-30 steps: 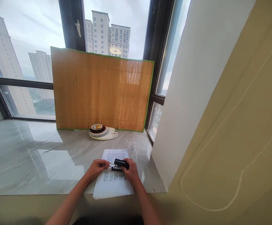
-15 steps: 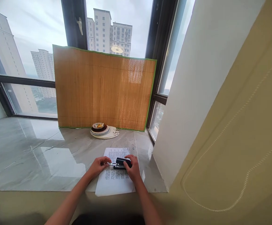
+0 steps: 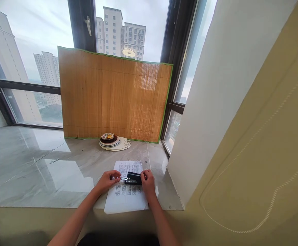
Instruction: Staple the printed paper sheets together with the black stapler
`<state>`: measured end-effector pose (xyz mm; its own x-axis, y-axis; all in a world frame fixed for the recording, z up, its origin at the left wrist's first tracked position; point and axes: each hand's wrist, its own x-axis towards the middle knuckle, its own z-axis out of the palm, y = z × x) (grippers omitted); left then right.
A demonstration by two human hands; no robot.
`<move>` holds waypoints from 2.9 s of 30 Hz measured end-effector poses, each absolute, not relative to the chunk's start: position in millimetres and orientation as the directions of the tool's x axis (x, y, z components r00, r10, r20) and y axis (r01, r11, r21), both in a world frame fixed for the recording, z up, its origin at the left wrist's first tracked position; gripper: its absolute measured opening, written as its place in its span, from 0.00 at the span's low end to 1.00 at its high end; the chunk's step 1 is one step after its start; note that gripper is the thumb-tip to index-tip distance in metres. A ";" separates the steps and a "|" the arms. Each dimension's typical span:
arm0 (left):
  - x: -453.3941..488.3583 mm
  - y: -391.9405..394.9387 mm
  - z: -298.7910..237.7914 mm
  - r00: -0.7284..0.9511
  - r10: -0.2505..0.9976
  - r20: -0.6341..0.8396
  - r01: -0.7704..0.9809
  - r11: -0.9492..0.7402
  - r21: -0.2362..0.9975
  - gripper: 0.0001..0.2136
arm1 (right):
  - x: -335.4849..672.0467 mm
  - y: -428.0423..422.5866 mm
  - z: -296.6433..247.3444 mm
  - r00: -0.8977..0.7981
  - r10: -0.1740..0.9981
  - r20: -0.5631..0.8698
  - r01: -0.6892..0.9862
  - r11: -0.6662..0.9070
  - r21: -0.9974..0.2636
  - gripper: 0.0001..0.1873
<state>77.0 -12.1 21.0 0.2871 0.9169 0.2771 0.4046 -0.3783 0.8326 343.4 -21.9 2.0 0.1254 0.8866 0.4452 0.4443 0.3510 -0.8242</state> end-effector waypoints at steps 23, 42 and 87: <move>78.6 -23.1 32.0 0.597 0.769 0.230 0.313 -0.487 0.816 0.13 | 338.6 -13.7 -9.5 -0.066 0.895 0.440 0.590 0.391 -0.706 0.25; 82.2 -17.8 24.8 0.467 0.843 0.268 0.530 -0.509 0.678 0.09 | 355.1 -26.9 14.4 -0.029 0.877 0.480 0.502 0.428 -0.751 0.13; 84.6 -15.4 21.6 0.619 0.694 0.368 0.367 -0.670 0.646 0.05 | 414.2 -13.2 8.6 -0.303 0.812 0.500 0.832 0.481 -0.277 0.26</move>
<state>84.6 -15.4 21.6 0.6190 0.6940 0.3676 0.3671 -0.6695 0.6458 414.2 -13.2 8.6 -0.3026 0.8117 0.4995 0.8319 0.4808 -0.2773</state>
